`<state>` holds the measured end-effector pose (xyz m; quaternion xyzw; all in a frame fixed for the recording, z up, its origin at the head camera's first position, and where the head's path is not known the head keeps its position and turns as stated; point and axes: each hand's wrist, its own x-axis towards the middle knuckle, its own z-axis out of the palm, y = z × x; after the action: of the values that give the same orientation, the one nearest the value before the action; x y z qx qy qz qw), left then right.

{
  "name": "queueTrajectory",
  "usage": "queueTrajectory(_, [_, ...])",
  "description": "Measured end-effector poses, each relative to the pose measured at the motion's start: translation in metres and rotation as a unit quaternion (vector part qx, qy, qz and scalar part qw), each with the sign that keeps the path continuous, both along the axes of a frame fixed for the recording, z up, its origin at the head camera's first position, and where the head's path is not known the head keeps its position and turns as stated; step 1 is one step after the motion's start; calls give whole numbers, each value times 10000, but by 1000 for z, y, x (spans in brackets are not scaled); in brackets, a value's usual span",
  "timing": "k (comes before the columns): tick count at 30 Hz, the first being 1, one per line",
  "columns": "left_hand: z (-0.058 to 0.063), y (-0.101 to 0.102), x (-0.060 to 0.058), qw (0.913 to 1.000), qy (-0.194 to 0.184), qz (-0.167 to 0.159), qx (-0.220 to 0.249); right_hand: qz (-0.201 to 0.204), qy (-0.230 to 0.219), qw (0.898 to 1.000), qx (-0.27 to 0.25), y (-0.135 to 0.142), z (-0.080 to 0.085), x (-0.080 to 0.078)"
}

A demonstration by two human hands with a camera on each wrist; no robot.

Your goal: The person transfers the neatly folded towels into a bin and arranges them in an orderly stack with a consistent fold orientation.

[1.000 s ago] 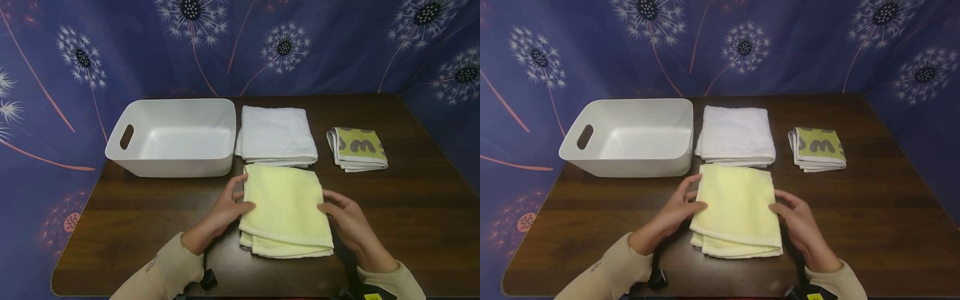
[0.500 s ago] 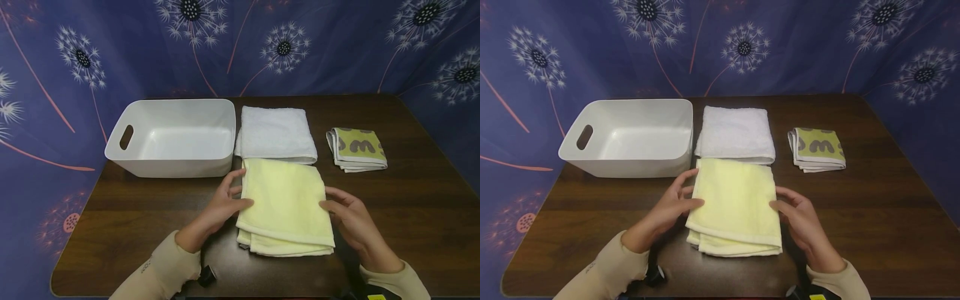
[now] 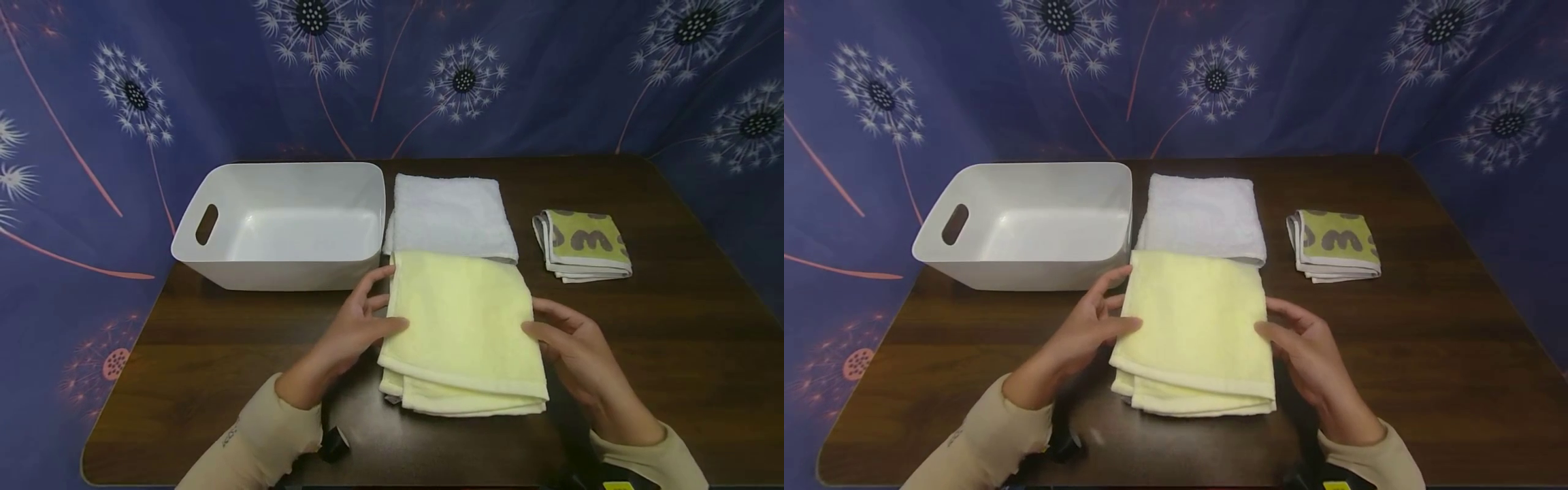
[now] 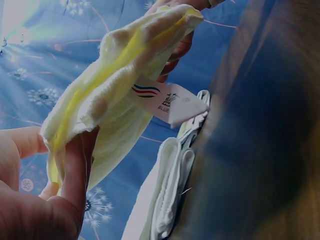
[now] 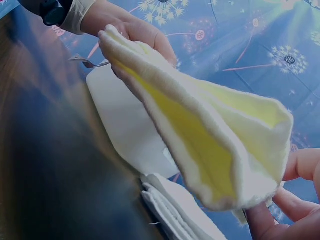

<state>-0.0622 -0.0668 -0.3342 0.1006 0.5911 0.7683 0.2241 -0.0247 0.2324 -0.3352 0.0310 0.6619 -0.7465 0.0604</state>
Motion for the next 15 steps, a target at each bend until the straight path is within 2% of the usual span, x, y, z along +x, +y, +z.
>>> queueTrajectory(9, [5, -6, -4, 9997, 101, 102, -193, -133, -96, 9996, 233, -5, 8, -3])
queueTrajectory(15, [9, -9, -6, 9994, 84, 177, -285, -141, -41, 9998, 158, -9, 13, -4])
